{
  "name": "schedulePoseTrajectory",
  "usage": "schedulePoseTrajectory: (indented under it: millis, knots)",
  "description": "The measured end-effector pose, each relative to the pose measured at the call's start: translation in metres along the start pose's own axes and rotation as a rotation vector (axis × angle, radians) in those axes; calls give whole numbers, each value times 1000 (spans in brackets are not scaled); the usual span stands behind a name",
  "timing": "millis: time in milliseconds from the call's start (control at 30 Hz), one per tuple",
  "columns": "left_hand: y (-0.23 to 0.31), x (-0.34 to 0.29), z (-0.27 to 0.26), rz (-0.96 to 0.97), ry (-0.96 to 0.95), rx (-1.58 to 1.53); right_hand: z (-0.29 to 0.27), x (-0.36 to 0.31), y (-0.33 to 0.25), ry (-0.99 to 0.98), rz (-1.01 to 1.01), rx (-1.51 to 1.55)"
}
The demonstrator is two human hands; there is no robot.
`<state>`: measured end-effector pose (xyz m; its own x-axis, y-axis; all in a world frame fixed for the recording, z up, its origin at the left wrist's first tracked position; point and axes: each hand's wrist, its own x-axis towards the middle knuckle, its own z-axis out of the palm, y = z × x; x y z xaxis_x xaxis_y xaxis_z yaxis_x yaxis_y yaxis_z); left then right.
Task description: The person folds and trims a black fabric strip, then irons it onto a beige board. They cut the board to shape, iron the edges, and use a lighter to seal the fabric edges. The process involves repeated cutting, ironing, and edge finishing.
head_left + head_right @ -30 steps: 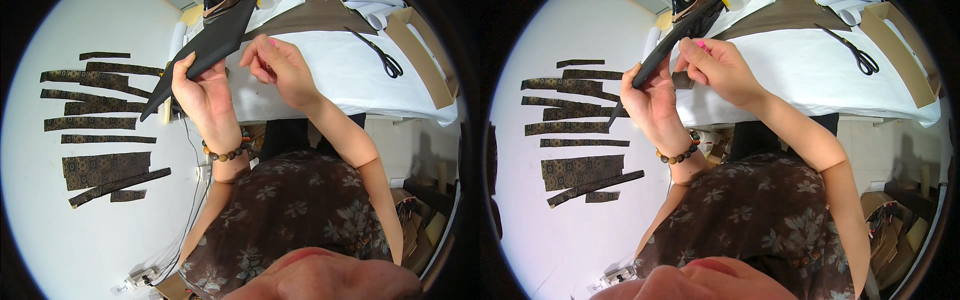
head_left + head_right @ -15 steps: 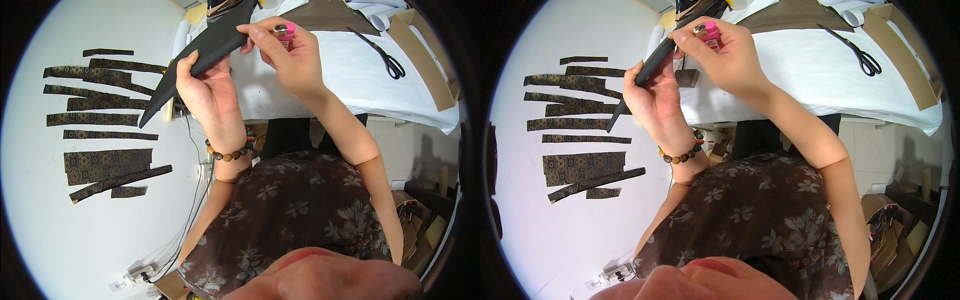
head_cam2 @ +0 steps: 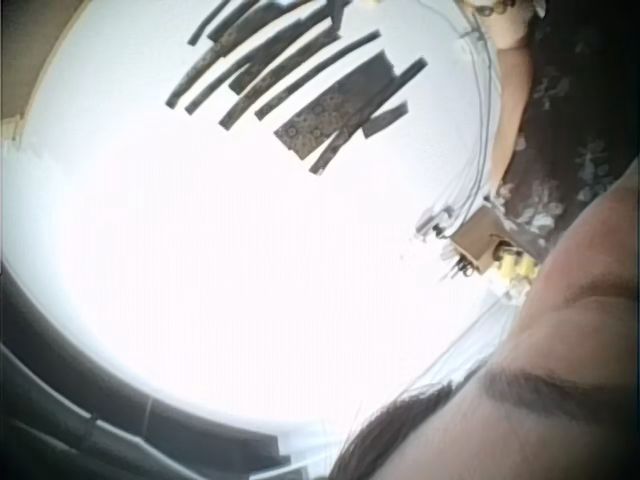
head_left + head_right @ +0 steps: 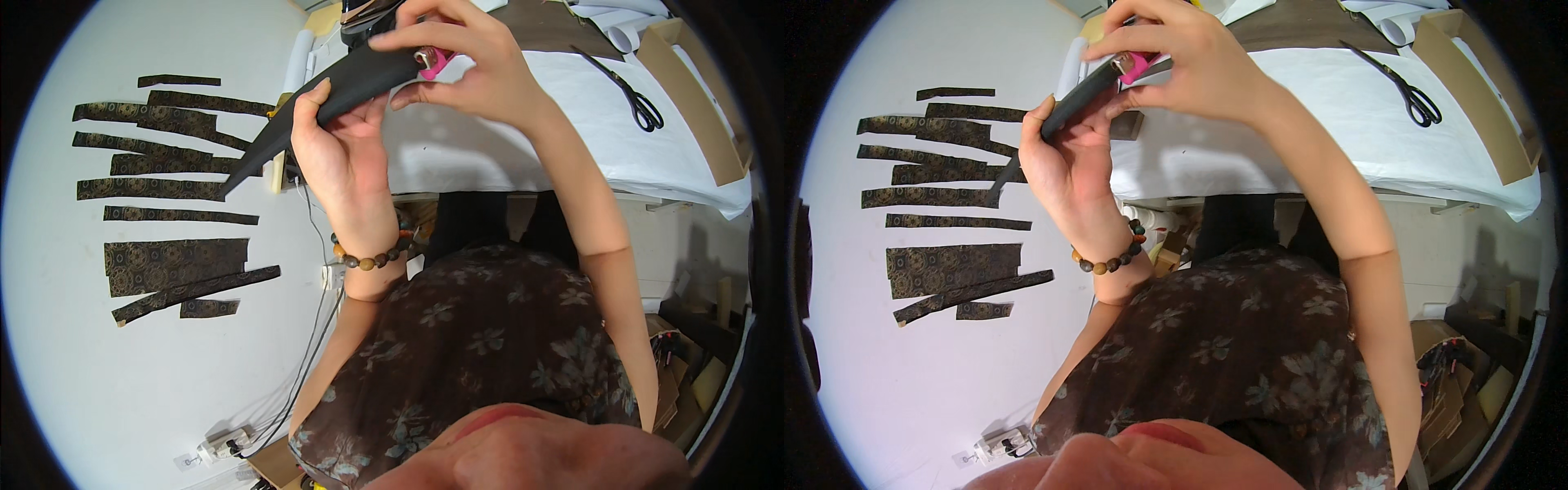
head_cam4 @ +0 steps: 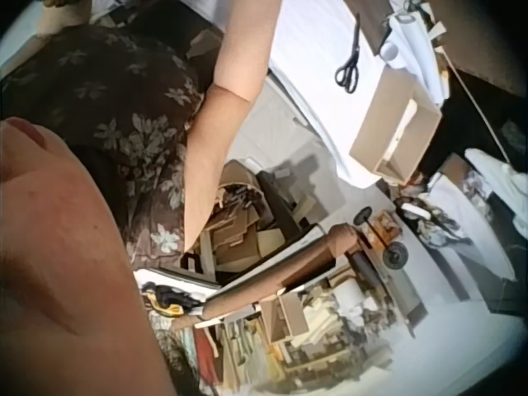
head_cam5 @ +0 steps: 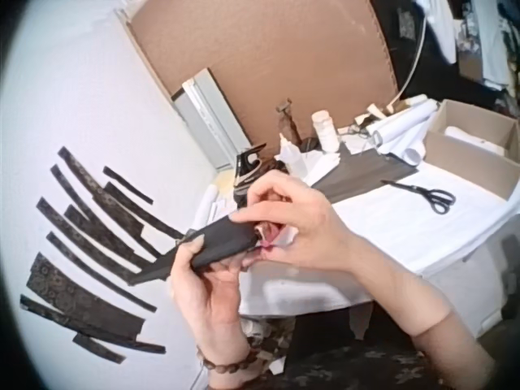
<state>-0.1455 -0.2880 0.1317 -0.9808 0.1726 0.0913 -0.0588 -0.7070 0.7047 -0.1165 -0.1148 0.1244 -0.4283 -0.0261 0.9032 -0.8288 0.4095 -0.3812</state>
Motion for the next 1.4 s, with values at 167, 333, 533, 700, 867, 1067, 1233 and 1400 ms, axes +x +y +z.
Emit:
schedulePoseTrajectory:
  millis: [167,333,533,700,867,1067,1233,1400]
  knots:
    - [6,-13,-2,-132,-179,71,7,0,25,55,-191,117]
    - [6,-52,-24,332,-376,747,0,-15,44,309,128,145]
    - [2,22,-8,1130,-203,1705,9,-36,59,336,466,426]
    - [-4,49,-17,1222,-316,1711,0,-53,85,237,620,626]
    - [-5,67,-25,1176,-339,1664,-47,-107,166,-251,871,-337]
    - [-3,82,-28,1186,-370,1617,-51,-135,188,-896,624,-777]
    - [9,84,-27,1061,-389,1657,-45,-47,232,-801,455,-587]
    - [6,95,-24,1054,-492,1724,-16,101,327,-431,20,-819]
